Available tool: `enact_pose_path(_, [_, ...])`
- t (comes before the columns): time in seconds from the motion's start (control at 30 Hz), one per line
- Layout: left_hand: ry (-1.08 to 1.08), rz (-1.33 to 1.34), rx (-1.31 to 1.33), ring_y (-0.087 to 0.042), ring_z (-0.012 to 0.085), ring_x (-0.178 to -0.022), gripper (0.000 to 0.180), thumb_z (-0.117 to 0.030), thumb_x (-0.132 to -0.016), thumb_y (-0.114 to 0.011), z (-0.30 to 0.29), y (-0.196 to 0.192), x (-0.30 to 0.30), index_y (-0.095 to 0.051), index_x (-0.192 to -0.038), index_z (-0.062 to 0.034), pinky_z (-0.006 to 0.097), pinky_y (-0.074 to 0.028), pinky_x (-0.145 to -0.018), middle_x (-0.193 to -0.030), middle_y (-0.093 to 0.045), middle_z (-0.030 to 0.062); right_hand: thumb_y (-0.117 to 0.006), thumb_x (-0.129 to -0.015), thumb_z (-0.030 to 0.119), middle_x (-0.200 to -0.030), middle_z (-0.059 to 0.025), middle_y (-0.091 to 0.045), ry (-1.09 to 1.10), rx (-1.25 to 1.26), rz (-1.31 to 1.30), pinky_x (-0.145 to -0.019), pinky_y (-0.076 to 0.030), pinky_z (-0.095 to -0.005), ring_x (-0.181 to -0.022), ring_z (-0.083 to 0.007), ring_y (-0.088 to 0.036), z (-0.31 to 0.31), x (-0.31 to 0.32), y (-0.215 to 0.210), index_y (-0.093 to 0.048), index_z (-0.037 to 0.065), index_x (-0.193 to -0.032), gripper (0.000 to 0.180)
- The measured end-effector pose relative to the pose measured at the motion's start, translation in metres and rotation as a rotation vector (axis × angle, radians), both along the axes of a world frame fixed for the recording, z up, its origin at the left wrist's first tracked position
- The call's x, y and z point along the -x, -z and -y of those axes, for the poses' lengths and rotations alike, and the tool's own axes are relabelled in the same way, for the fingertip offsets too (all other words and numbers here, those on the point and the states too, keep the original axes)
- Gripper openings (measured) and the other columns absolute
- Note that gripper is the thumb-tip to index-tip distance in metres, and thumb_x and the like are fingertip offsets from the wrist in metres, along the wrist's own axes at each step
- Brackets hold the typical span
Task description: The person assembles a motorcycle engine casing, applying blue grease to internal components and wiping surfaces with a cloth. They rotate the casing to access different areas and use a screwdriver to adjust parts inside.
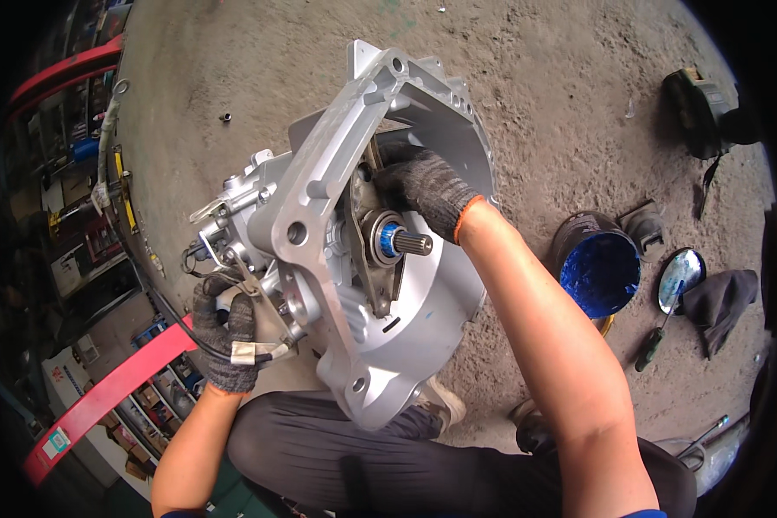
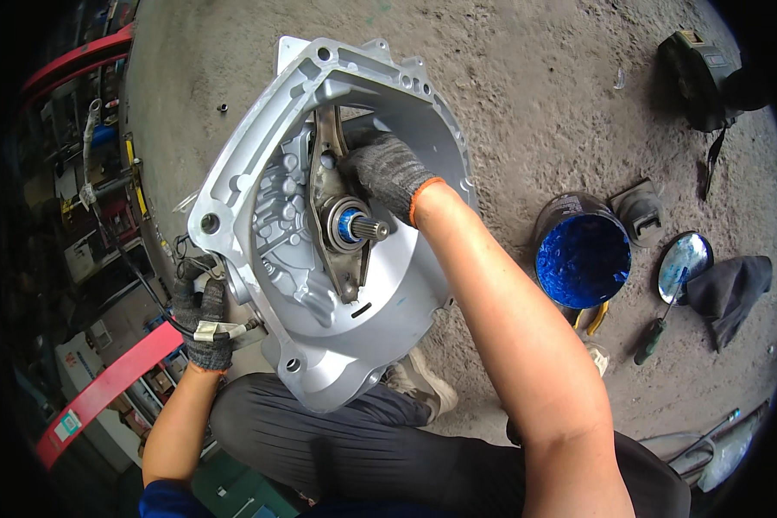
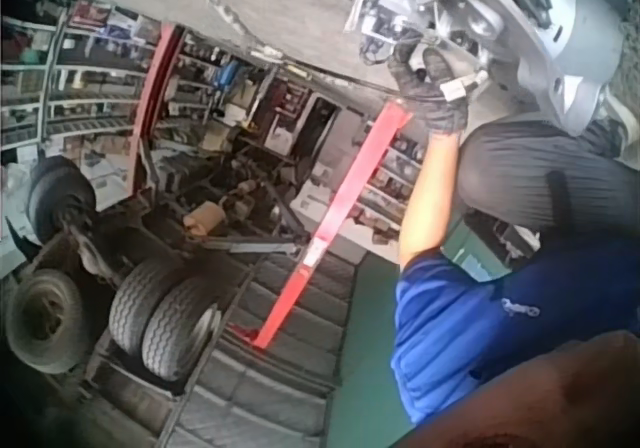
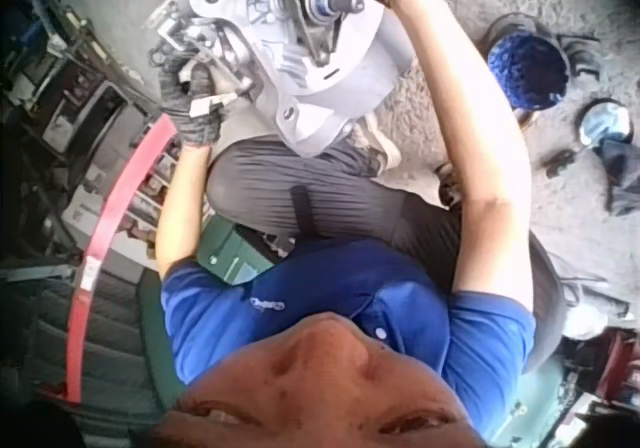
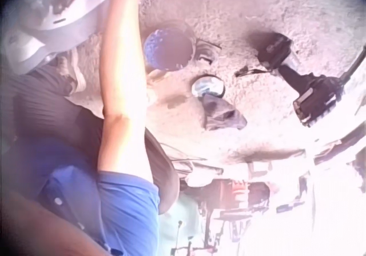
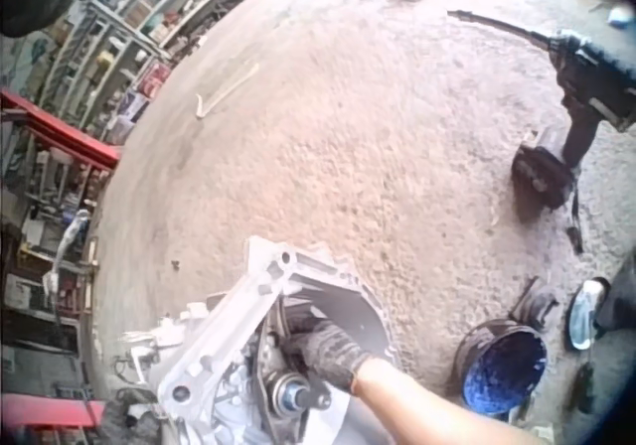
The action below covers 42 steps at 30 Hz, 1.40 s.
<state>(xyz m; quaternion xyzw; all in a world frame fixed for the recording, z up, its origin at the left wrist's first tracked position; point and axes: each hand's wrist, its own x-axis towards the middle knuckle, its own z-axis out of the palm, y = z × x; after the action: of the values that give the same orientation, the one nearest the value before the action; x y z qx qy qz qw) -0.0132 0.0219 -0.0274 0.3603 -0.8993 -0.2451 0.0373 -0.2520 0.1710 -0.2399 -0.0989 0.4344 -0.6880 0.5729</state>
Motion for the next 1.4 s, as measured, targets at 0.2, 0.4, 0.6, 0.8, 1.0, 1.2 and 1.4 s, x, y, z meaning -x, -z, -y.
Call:
enact_pose_path(0.2, [-0.023,-0.033,-0.109,-0.062,0.0187,-0.110,0.033,-0.013,-0.098,-0.066,-0.010,0.003,0.010,-0.058,-0.128,-0.0028,0.035,-0.050,-0.098,-0.118,-0.066,0.0092,-0.066,-0.093,0.015,-0.090,-0.0027,-0.067,-0.052,-0.093,-0.008,-0.074,-0.056,-0.0297,-0.079,-0.0110,-0.065,-0.008,0.015,-0.016,-0.068,0.005,-0.099,0.012])
enact_pose_path(0.4, [-0.024,-0.074,-0.123,-0.061,0.0206,-0.114,0.031,-0.012,-0.099,-0.063,0.002,0.006,-0.001,-0.060,-0.129,-0.0033,0.037,-0.049,-0.100,-0.123,-0.066,0.0109,-0.060,-0.091,0.014,-0.108,-0.0242,-0.072,-0.771,-0.314,-1.203,-0.097,-0.053,-0.0408,-0.105,-0.0390,-0.069,-0.097,0.095,-0.106,-0.070,0.000,-0.115,0.031])
enact_pose_path(0.6, [0.094,-0.067,-0.117,-0.061,0.0219,-0.115,0.029,-0.011,-0.101,-0.058,0.009,0.041,0.005,-0.062,-0.129,-0.0033,0.036,-0.045,-0.104,-0.124,-0.066,0.0104,-0.064,-0.098,0.009,-0.084,-0.0080,-0.070,-0.255,-0.985,-1.242,-0.066,-0.056,-0.0272,-0.075,-0.0128,-0.067,-0.303,0.154,-0.259,-0.070,0.002,-0.106,0.012])
enact_pose_path(0.8, [0.135,-0.041,-0.041,-0.060,0.0230,-0.113,0.027,-0.008,-0.098,-0.059,0.006,0.015,0.004,-0.063,-0.124,-0.0038,0.036,-0.044,-0.104,-0.120,-0.065,0.0100,-0.074,-0.092,0.015,-0.084,-0.0119,-0.070,-0.075,-1.039,-0.895,-0.065,-0.056,-0.0369,-0.068,-0.0177,-0.066,-0.452,-0.010,-0.107,-0.066,0.001,-0.101,0.018])
enact_pose_path(1.0, [0.155,-0.094,-0.009,-0.059,0.0240,-0.112,0.026,-0.009,-0.096,-0.060,-0.003,0.014,0.015,-0.063,-0.121,-0.0035,0.037,-0.044,-0.103,-0.118,-0.062,0.0103,-0.069,-0.089,0.011,-0.091,-0.0180,-0.072,0.316,-1.117,-1.063,-0.073,-0.057,-0.0397,-0.082,-0.0300,-0.072,-0.446,-0.026,-0.050,-0.067,0.000,-0.103,0.018])
enact_pose_path(1.2, [0.119,-0.095,-0.024,-0.060,0.0231,-0.111,0.026,-0.011,-0.098,-0.061,0.011,0.005,0.002,-0.063,-0.124,-0.0035,0.037,-0.046,-0.102,-0.120,-0.065,0.0101,-0.073,-0.085,0.041,-0.103,-0.0265,-0.072,-0.204,-1.120,-1.020,-0.086,-0.055,-0.0476,-0.098,-0.0411,-0.070,-0.361,0.021,-0.054,-0.068,0.002,-0.109,0.046])
enact_pose_path(1.4, [0.140,-0.143,-0.098,-0.060,0.0251,-0.111,0.025,-0.011,-0.095,-0.064,-0.009,0.016,0.025,-0.065,-0.119,-0.0050,0.037,-0.045,-0.102,-0.117,-0.064,0.0088,-0.076,-0.081,0.040,-0.099,-0.0257,-0.064,-0.125,-1.192,-1.099,-0.075,-0.052,-0.0539,-0.088,-0.0439,-0.065,-0.337,-0.072,-0.013,-0.061,0.002,-0.102,0.046])
